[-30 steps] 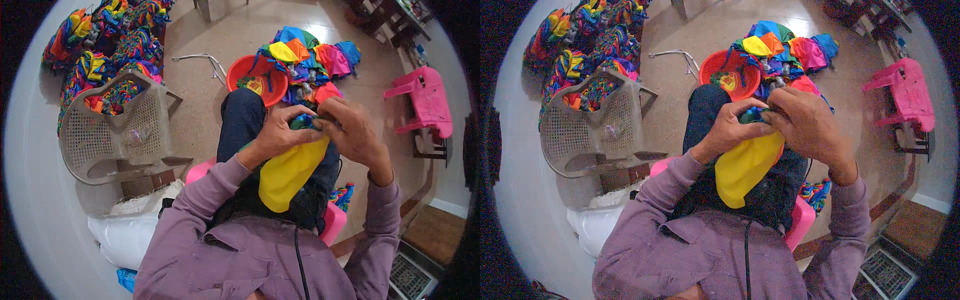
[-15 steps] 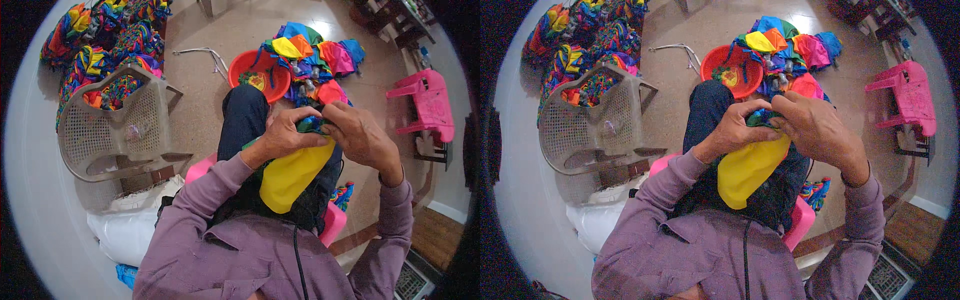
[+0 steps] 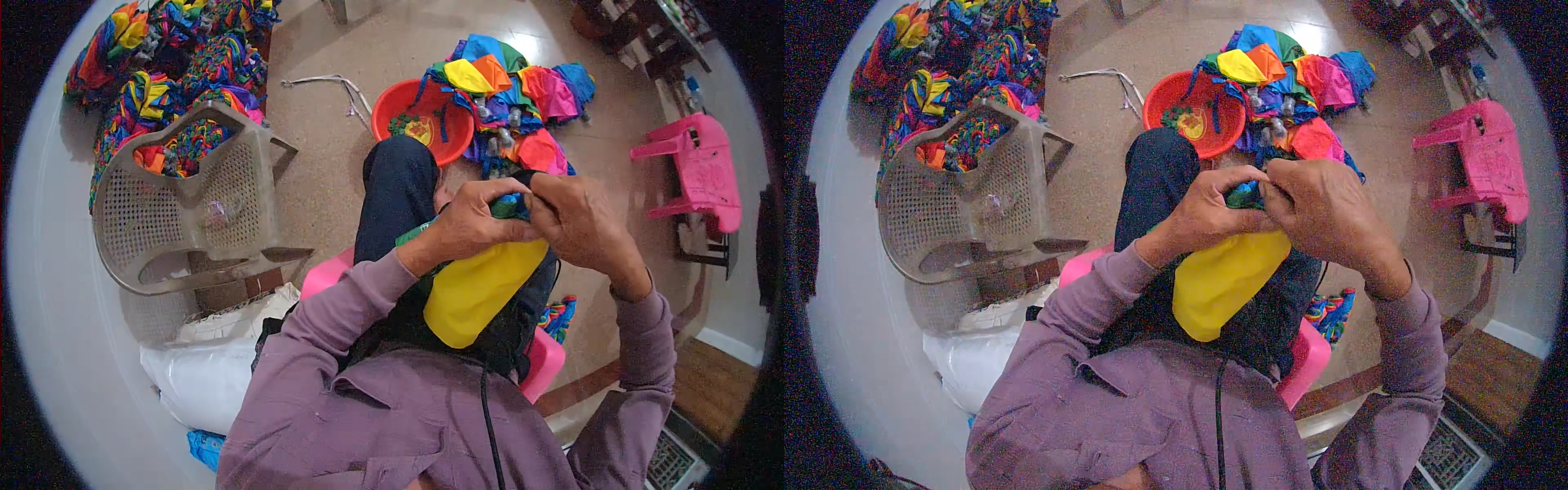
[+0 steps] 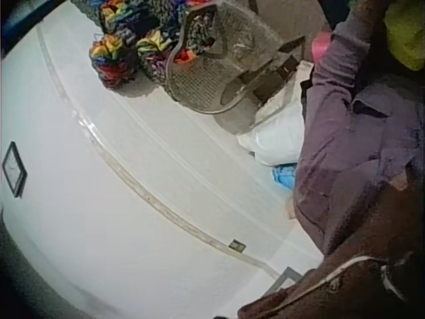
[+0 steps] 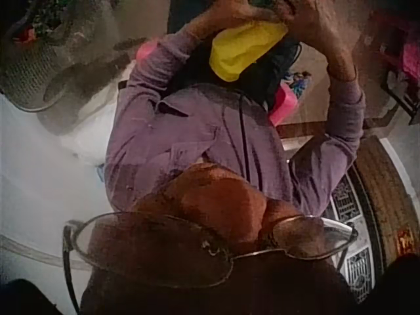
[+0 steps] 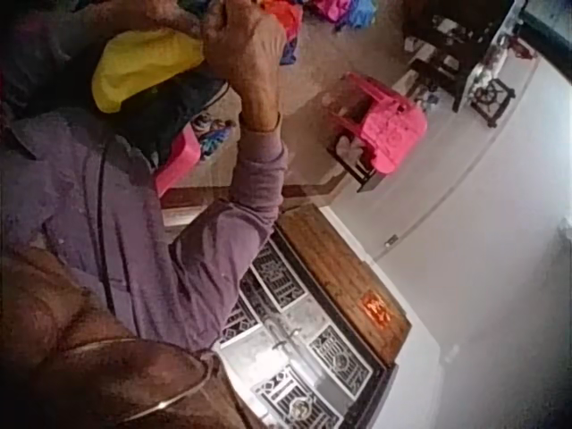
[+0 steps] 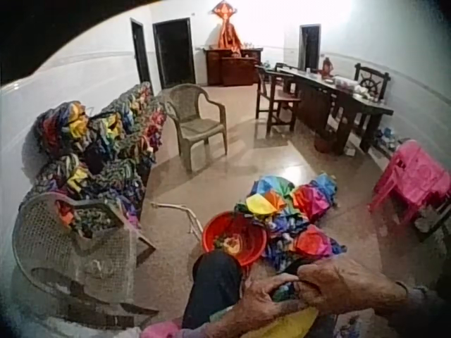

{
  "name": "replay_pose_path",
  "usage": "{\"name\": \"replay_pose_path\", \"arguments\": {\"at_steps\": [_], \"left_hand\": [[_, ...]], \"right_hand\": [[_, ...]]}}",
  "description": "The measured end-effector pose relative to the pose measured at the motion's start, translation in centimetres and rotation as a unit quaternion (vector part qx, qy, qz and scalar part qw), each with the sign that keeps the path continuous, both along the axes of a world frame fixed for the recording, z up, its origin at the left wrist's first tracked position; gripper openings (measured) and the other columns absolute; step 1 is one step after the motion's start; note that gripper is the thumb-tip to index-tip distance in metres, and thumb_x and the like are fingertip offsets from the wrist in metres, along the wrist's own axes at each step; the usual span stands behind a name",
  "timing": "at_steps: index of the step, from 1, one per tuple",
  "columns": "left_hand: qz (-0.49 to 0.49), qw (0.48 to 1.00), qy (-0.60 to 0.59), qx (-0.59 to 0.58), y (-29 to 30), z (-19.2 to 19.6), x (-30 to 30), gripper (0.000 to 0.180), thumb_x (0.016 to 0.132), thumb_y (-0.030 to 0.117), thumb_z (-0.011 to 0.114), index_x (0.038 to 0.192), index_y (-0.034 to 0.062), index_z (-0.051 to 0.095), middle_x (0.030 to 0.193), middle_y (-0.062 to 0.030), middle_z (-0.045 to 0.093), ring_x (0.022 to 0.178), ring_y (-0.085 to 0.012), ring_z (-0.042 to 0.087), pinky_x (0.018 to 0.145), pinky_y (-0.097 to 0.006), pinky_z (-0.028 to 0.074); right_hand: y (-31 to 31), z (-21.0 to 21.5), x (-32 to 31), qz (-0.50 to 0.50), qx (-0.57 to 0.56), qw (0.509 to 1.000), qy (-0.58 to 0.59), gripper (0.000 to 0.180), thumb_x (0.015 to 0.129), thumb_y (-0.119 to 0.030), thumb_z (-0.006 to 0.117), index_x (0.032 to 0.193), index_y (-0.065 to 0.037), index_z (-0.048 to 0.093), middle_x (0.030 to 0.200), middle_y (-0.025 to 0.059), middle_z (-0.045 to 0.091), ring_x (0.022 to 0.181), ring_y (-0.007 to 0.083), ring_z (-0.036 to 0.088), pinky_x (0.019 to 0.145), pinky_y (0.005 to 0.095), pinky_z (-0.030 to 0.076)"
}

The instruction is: Folding various colorful pieces of cloth or garments.

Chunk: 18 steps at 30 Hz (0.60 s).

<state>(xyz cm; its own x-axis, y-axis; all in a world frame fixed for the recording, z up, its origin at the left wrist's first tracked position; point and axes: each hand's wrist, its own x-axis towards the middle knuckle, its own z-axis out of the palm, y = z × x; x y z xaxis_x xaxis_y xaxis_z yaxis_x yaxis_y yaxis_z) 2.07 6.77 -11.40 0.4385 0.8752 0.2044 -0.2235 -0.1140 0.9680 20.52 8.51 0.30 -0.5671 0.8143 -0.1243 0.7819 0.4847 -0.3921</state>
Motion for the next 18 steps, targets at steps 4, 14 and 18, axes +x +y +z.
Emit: {"name": "replay_pose_path", "arguments": {"at_steps": [4,14,18], "left_hand": [[-0.008,1.000,-0.009,0.001,0.1,-0.1,0.0,0.042,0.081,0.015,0.088,0.118,0.0041,0.070,0.106,-0.0019,0.072,0.099,-0.0096,0.066,0.088,-0.030,0.054],[0.045,0.998,-0.011,-0.044,0.8,-0.1,-1.2,0.040,0.084,0.015,0.086,0.119,0.0058,0.070,0.108,-0.0006,0.072,0.100,-0.0086,0.066,0.088,-0.027,0.054],[0.046,0.995,-0.043,-0.071,0.9,-0.4,-1.1,0.039,0.085,0.014,0.086,0.120,0.0068,0.069,0.109,-0.0003,0.072,0.100,-0.0085,0.066,0.089,-0.027,0.054]], "right_hand": [[-0.2,-0.1,-0.3,-0.025,0.006,1.000,0.009,0.021,0.091,-0.015,0.065,0.083,-0.001,0.052,0.069,0.0213,0.052,0.064,0.0407,0.056,0.058,0.0471,0.042],[-0.9,-3.1,1.0,-0.124,-0.015,0.974,0.191,0.033,0.099,-0.025,0.068,0.123,-0.003,0.059,0.094,0.0072,0.062,0.084,0.0156,0.060,0.073,0.0318,0.050],[-2.6,-7.1,1.8,-0.180,-0.150,0.905,0.356,0.058,0.092,-0.013,0.074,0.143,-0.005,0.047,0.115,0.0086,0.067,0.103,0.0184,0.065,0.086,0.0348,0.054]]}}
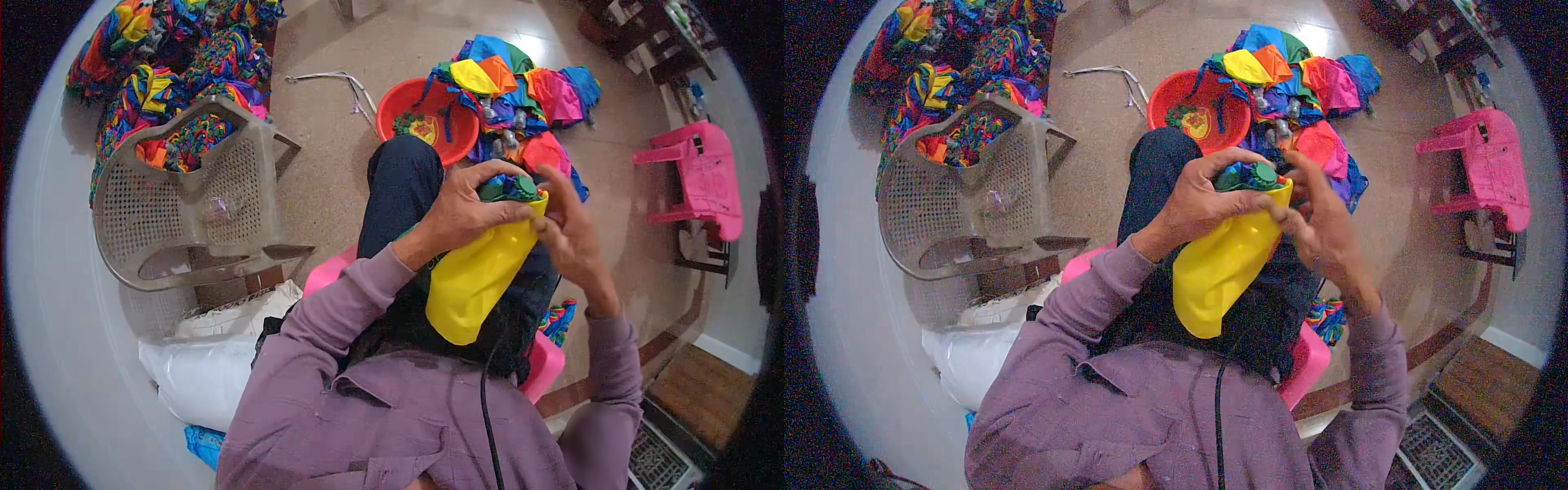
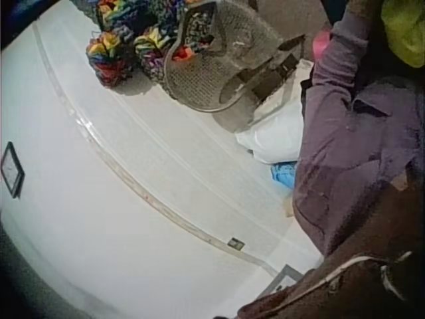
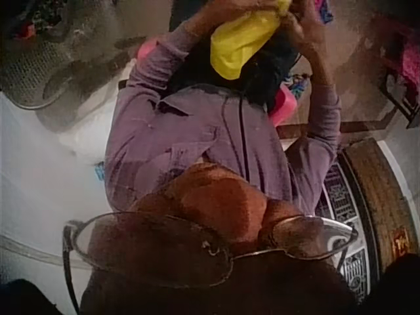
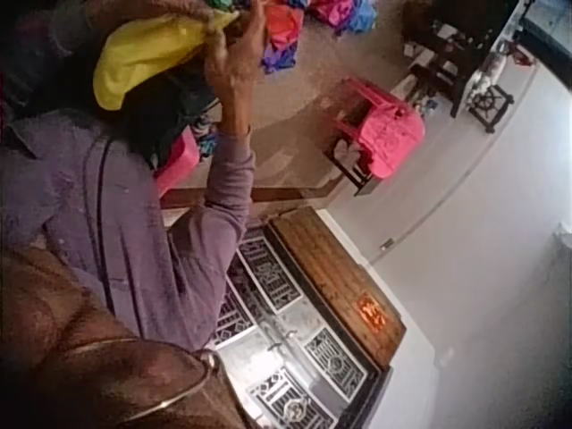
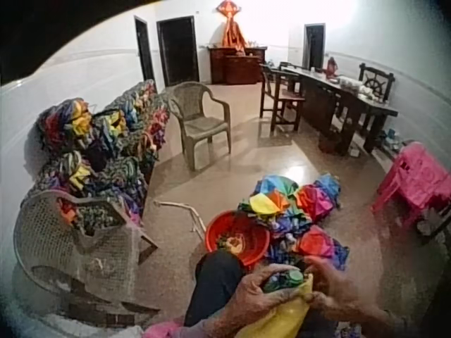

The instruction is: Folding various colorful pieces of cloth or garments.

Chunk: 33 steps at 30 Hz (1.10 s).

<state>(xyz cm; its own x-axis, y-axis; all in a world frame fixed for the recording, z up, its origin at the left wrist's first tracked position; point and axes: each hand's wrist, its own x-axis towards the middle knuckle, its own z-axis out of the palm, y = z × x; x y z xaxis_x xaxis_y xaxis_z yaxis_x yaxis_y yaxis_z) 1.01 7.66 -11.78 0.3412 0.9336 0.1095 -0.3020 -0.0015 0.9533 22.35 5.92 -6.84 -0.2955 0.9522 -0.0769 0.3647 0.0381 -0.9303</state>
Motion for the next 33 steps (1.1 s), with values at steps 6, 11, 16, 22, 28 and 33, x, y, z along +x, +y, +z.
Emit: {"name": "replay_pose_path", "arguments": {"at_steps": [6,11,16,22,28,33], "left_hand": [[0.006,1.000,0.003,-0.010,0.1,0.2,-0.2,0.038,0.085,0.013,0.086,0.119,0.0068,0.069,0.108,-0.0003,0.072,0.100,-0.0084,0.065,0.089,-0.027,0.054],[0.017,0.999,0.004,-0.027,0.3,0.0,-0.5,0.037,0.085,0.013,0.085,0.118,0.0066,0.069,0.108,-0.0006,0.072,0.100,-0.0089,0.066,0.089,-0.027,0.054],[0.021,0.999,0.001,-0.034,0.5,-0.2,-0.7,0.036,0.085,0.012,0.085,0.118,0.0063,0.069,0.108,-0.0006,0.072,0.100,-0.0094,0.066,0.089,-0.028,0.054],[0.031,0.999,0.030,-0.009,0.7,-0.8,-0.9,0.036,0.086,0.012,0.084,0.118,0.0062,0.069,0.109,-0.0005,0.072,0.099,-0.0092,0.066,0.089,-0.028,0.054],[0.027,0.999,0.016,-0.031,0.6,-0.4,-1.0,0.036,0.086,0.012,0.084,0.118,0.0061,0.069,0.108,-0.0003,0.072,0.099,-0.0088,0.065,0.089,-0.028,0.054],[0.026,0.999,0.006,-0.035,0.6,-0.3,-1.0,0.035,0.086,0.012,0.084,0.118,0.0061,0.069,0.108,-0.0004,0.072,0.099,-0.0087,0.065,0.089,-0.027,0.054]], "right_hand": [[-3.6,-6.2,-0.4,0.103,-0.226,0.961,0.122,0.065,0.092,-0.023,0.080,0.144,-0.003,0.046,0.134,0.0065,0.062,0.125,0.0185,0.059,0.106,0.0346,0.048],[-3.8,-6.5,-2.0,0.101,-0.254,0.952,0.135,0.069,0.088,-0.027,0.085,0.142,-0.003,0.048,0.131,0.0061,0.065,0.121,0.0188,0.062,0.104,0.0358,0.050],[-3.6,-6.1,-2.6,0.084,-0.256,0.946,0.181,0.070,0.086,-0.029,0.087,0.139,-0.003,0.051,0.129,0.0057,0.066,0.118,0.0194,0.064,0.103,0.0359,0.051],[-3.6,-6.5,-2.7,0.084,-0.254,0.947,0.181,0.067,0.087,-0.027,0.086,0.138,-0.002,0.051,0.129,0.0058,0.066,0.118,0.0194,0.063,0.103,0.0357,0.051],[-3.4,-6.5,-2.7,0.090,-0.249,0.952,0.154,0.066,0.087,-0.025,0.085,0.139,-0.002,0.051,0.129,0.0059,0.066,0.119,0.0199,0.063,0.103,0.0360,0.051],[-3.6,-7.0,-2.6,0.084,-0.250,0.953,0.148,0.065,0.087,-0.024,0.085,0.139,-0.002,0.051,0.129,0.0062,0.066,0.119,0.0203,0.063,0.103,0.0364,0.050]]}}
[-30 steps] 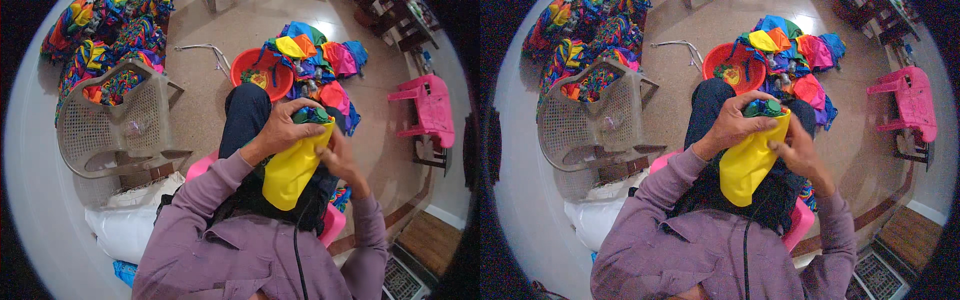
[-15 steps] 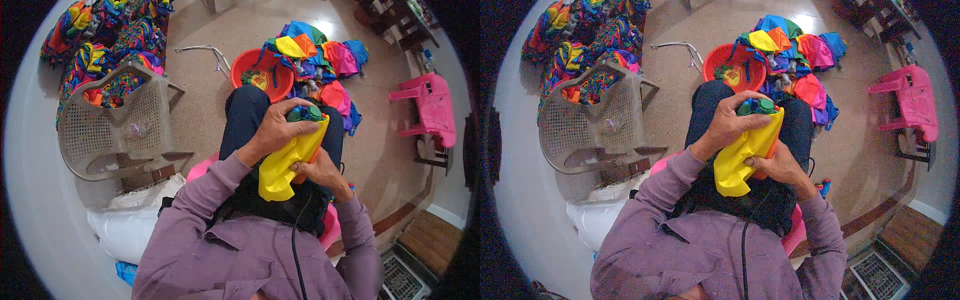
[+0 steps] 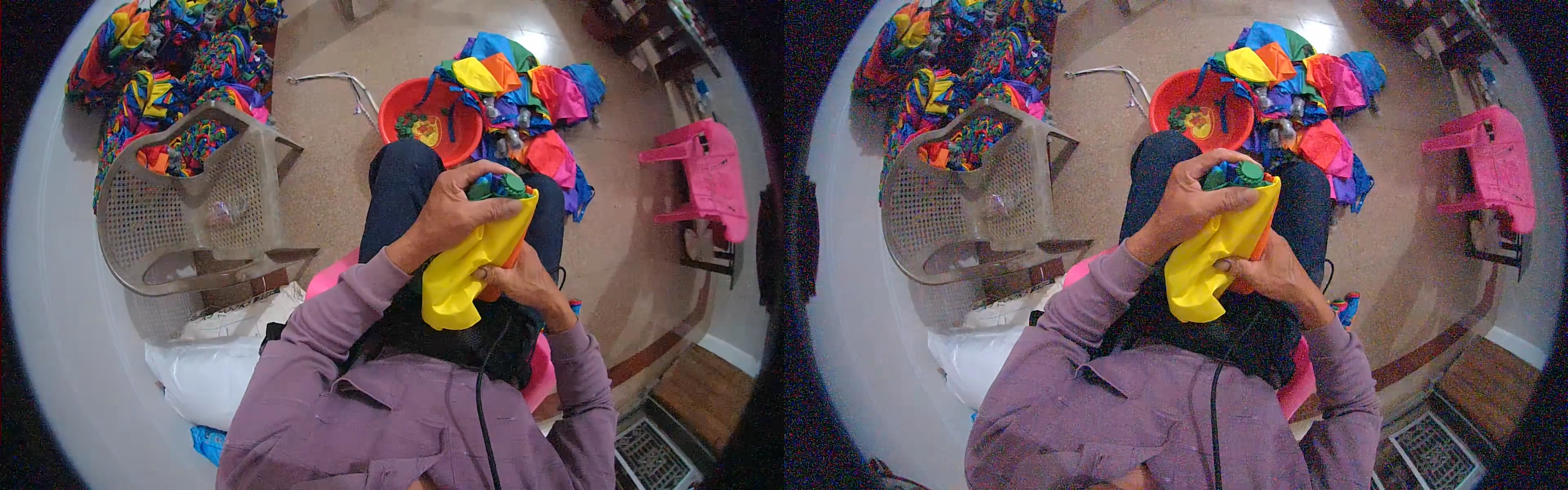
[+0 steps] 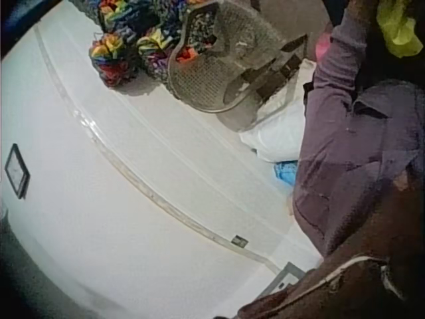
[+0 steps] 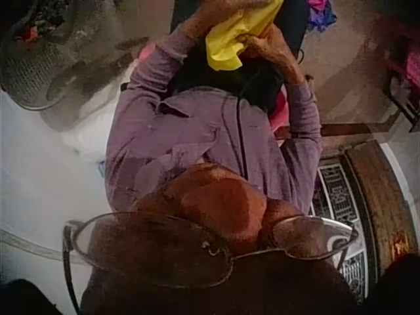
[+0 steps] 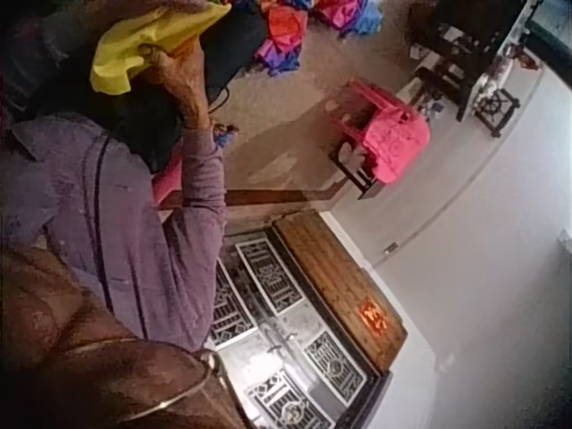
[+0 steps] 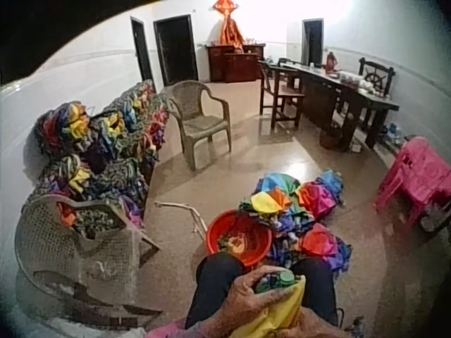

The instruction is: Folding various colorful pieces of cloth or garments.

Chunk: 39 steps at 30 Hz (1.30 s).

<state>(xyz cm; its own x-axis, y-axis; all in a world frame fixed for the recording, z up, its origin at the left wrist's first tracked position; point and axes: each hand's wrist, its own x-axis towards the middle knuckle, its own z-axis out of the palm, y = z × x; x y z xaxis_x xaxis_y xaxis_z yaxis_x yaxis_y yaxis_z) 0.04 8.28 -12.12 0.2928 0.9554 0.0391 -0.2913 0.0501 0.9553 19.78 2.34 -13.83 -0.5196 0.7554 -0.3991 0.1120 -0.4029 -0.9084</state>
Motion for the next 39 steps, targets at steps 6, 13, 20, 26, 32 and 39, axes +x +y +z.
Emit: {"name": "replay_pose_path", "arguments": {"at_steps": [6,13,20,26,32,39], "left_hand": [[-0.005,1.000,0.001,-0.004,0.0,-0.1,-0.1,0.035,0.086,0.012,0.084,0.117,0.0062,0.069,0.108,-0.0005,0.072,0.099,-0.0086,0.065,0.089,-0.027,0.055],[-0.007,1.000,0.022,-0.007,-0.1,0.0,0.0,0.036,0.086,0.013,0.085,0.117,0.0061,0.070,0.108,-0.0006,0.072,0.099,-0.0083,0.065,0.088,-0.027,0.055],[-0.028,0.999,-0.006,-0.023,-0.1,0.7,0.5,0.036,0.085,0.014,0.086,0.116,0.0049,0.070,0.105,0.0000,0.072,0.096,-0.0080,0.066,0.086,-0.027,0.054],[-0.029,0.999,-0.003,-0.022,-0.3,0.7,0.3,0.033,0.084,0.017,0.087,0.110,0.0043,0.072,0.097,0.0009,0.072,0.089,-0.0058,0.064,0.079,-0.025,0.054],[-0.063,0.998,0.027,-0.015,-0.1,0.3,0.3,0.034,0.086,0.016,0.085,0.113,0.0044,0.070,0.101,0.0021,0.071,0.092,-0.0060,0.065,0.082,-0.025,0.054],[-0.049,0.998,0.034,0.028,0.1,-0.2,0.2,0.032,0.086,0.016,0.085,0.112,0.0041,0.070,0.099,0.0017,0.071,0.092,-0.0058,0.064,0.081,-0.025,0.054]], "right_hand": [[-0.1,0.1,-0.1,-0.004,-0.003,1.000,0.016,0.065,0.087,-0.024,0.084,0.139,-0.002,0.051,0.129,0.0066,0.066,0.118,0.0204,0.064,0.103,0.0364,0.051],[0.6,1.9,0.9,0.054,0.017,0.997,-0.049,0.060,0.091,-0.025,0.080,0.139,-0.003,0.052,0.123,0.0064,0.068,0.112,0.0197,0.066,0.097,0.0348,0.053],[5.3,6.7,6.2,-0.002,0.219,0.958,-0.186,0.037,0.099,-0.020,0.069,0.130,0.000,0.061,0.111,0.0064,0.071,0.106,0.0146,0.066,0.092,0.0320,0.054],[8.0,12.6,1.0,0.022,0.386,0.872,-0.301,0.020,0.096,-0.016,0.069,0.109,0.000,0.068,0.097,0.0109,0.071,0.093,0.0207,0.068,0.079,0.0355,0.054],[9.2,13.4,-0.4,0.146,0.440,0.825,-0.321,0.014,0.090,-0.012,0.070,0.096,0.000,0.064,0.088,0.0193,0.063,0.082,0.0390,0.063,0.070,0.0455,0.048],[10.0,13.3,-0.7,0.211,0.468,0.780,-0.358,0.017,0.092,-0.014,0.067,0.090,-0.001,0.056,0.086,0.0211,0.058,0.083,0.0443,0.060,0.069,0.0509,0.045]]}}
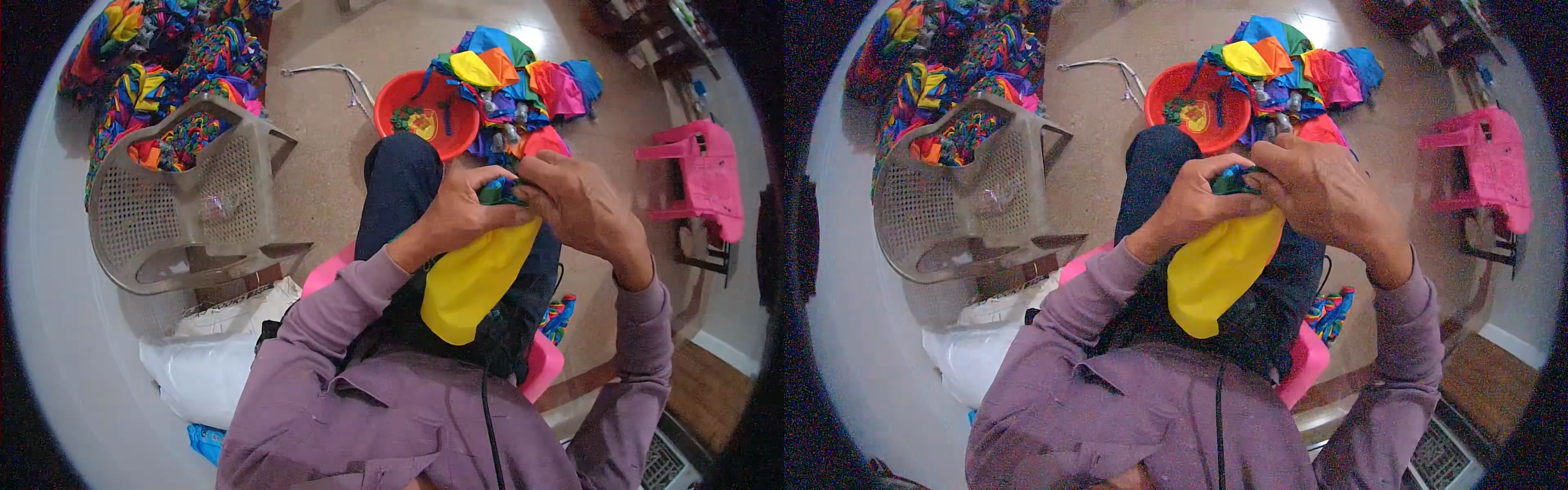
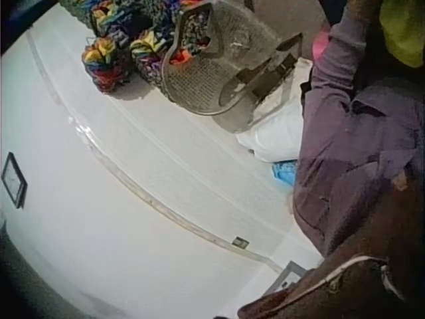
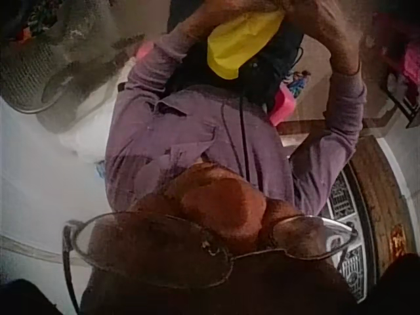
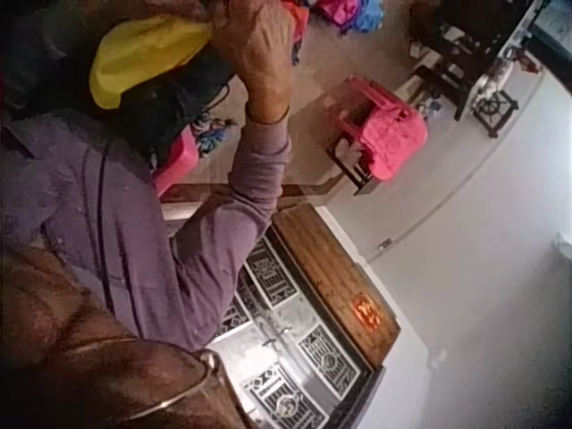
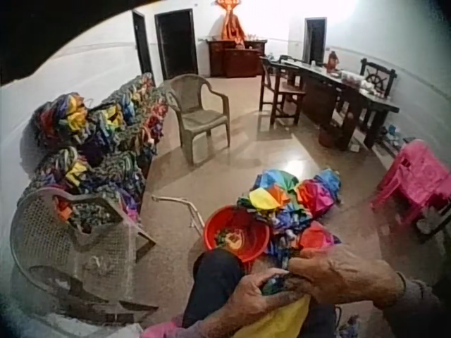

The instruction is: Folding various colorful pieces of cloth or garments.

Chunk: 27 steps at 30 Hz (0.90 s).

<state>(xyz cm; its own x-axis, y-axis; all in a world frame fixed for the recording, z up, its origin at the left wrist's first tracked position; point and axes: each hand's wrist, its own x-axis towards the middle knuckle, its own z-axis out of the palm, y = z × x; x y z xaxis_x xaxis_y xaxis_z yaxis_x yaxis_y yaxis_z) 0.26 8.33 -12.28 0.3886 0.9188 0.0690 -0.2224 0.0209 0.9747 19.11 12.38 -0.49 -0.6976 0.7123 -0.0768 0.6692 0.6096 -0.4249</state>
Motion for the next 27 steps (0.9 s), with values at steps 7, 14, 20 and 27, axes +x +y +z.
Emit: {"name": "replay_pose_path", "arguments": {"at_steps": [7,14,20,27], "left_hand": [[0.054,0.997,0.026,0.051,0.2,-0.4,0.4,0.028,0.082,0.021,0.086,0.100,0.0038,0.074,0.088,-0.0010,0.072,0.081,-0.0060,0.062,0.073,-0.028,0.053],[0.035,0.999,-0.010,0.026,0.1,-0.3,0.4,0.027,0.082,0.019,0.086,0.101,0.0043,0.074,0.088,-0.0004,0.072,0.080,-0.0052,0.062,0.072,-0.028,0.053],[0.002,0.999,0.011,0.033,0.4,-0.2,-0.2,0.032,0.086,0.020,0.085,0.109,0.0035,0.071,0.099,0.0007,0.071,0.092,-0.0065,0.064,0.081,-0.027,0.053],[0.018,0.999,-0.003,-0.033,0.4,0.2,-0.5,0.031,0.086,0.020,0.085,0.109,0.0031,0.072,0.098,0.0002,0.072,0.089,-0.0063,0.064,0.079,-0.026,0.053]], "right_hand": [[-0.1,-0.4,-0.5,-0.014,-0.002,1.000,-0.010,0.020,0.093,-0.017,0.064,0.085,-0.002,0.053,0.082,0.0216,0.057,0.079,0.0450,0.059,0.067,0.0523,0.044],[-0.1,-0.9,-0.8,-0.047,-0.008,0.999,-0.023,0.021,0.093,-0.018,0.062,0.083,-0.002,0.054,0.075,0.0221,0.056,0.071,0.0449,0.058,0.061,0.0512,0.043],[-0.5,-2.2,-0.6,-0.086,0.006,0.994,0.072,0.028,0.096,-0.024,0.065,0.083,-0.001,0.054,0.070,0.0196,0.052,0.061,0.0365,0.054,0.057,0.0446,0.042],[-2.0,-4.7,1.4,-0.184,-0.112,0.958,0.192,0.031,0.098,-0.029,0.068,0.112,-0.003,0.059,0.088,0.0099,0.060,0.076,0.0184,0.056,0.066,0.0364,0.046]]}}
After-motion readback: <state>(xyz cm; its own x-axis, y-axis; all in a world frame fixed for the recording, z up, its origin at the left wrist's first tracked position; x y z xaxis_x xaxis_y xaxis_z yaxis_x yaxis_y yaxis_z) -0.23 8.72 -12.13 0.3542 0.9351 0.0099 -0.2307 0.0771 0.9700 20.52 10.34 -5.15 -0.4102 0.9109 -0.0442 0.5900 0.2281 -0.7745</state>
